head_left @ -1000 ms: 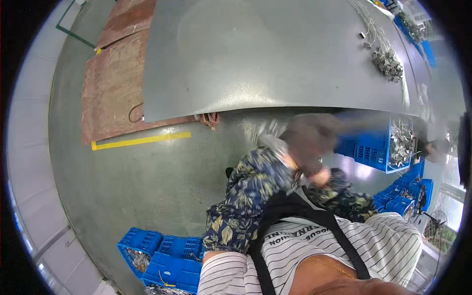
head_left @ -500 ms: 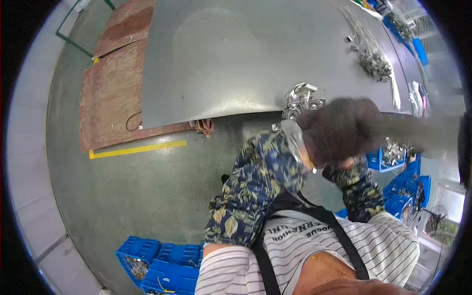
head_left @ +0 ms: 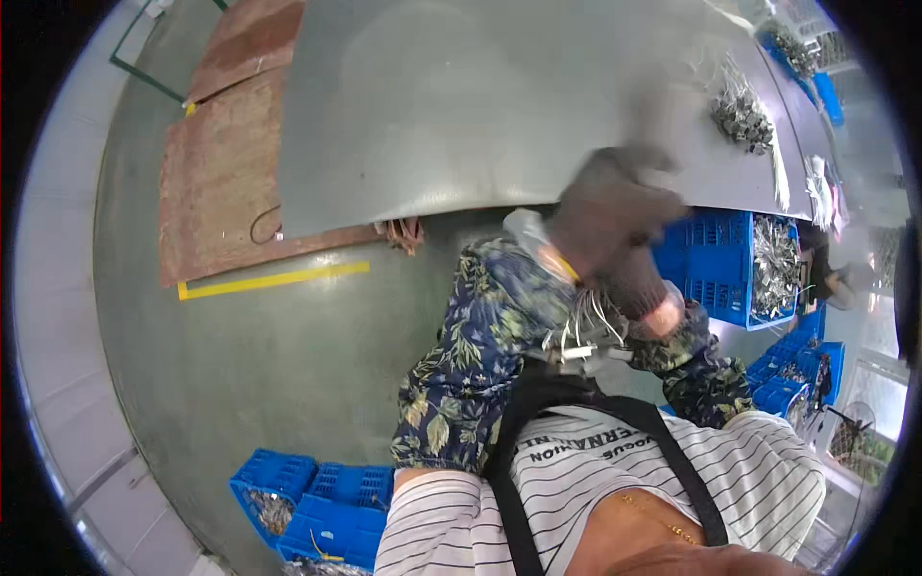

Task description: The person retrieves wire assemblies with metal terminals from a crate, sorts and bundles them on the workbench, and shakes and straightens the wire strands by hand.

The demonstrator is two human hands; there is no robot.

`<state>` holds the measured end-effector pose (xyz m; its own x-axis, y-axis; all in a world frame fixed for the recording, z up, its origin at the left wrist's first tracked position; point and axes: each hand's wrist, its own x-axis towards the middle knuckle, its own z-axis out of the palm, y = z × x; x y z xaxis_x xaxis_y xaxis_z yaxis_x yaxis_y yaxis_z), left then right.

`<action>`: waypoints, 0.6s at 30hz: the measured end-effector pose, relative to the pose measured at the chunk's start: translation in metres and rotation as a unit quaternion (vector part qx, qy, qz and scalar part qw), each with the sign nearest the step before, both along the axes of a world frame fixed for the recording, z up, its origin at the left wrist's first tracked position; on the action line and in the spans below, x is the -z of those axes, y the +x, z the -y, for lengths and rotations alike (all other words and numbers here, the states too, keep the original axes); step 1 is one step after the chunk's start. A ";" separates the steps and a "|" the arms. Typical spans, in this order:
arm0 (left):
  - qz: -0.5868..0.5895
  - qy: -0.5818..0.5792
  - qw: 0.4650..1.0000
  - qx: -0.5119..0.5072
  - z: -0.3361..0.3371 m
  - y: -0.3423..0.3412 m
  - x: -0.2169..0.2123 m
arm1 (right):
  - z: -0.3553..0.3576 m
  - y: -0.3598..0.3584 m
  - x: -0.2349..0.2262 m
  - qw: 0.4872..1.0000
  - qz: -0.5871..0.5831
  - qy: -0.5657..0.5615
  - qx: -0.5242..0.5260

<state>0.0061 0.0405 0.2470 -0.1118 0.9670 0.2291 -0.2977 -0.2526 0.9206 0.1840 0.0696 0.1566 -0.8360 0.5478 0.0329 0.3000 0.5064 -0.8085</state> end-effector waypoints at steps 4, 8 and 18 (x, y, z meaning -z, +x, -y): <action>-0.425 0.045 0.902 0.061 0.019 0.029 0.039 | 0.043 0.013 0.015 0.991 0.002 -0.067 0.114; 0.143 -0.290 0.933 0.156 0.039 0.029 0.239 | 0.089 0.004 0.165 0.968 0.140 -0.131 0.162; -0.150 0.209 0.966 -0.005 -0.001 0.023 0.007 | 0.017 -0.015 -0.039 0.997 -0.021 -0.065 0.027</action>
<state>0.0287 0.0418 0.2402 0.0115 0.7823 0.6228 -0.0295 -0.6223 0.7822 0.1694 0.0522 0.1956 -0.8047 0.5936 -0.0072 0.2882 0.3801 -0.8789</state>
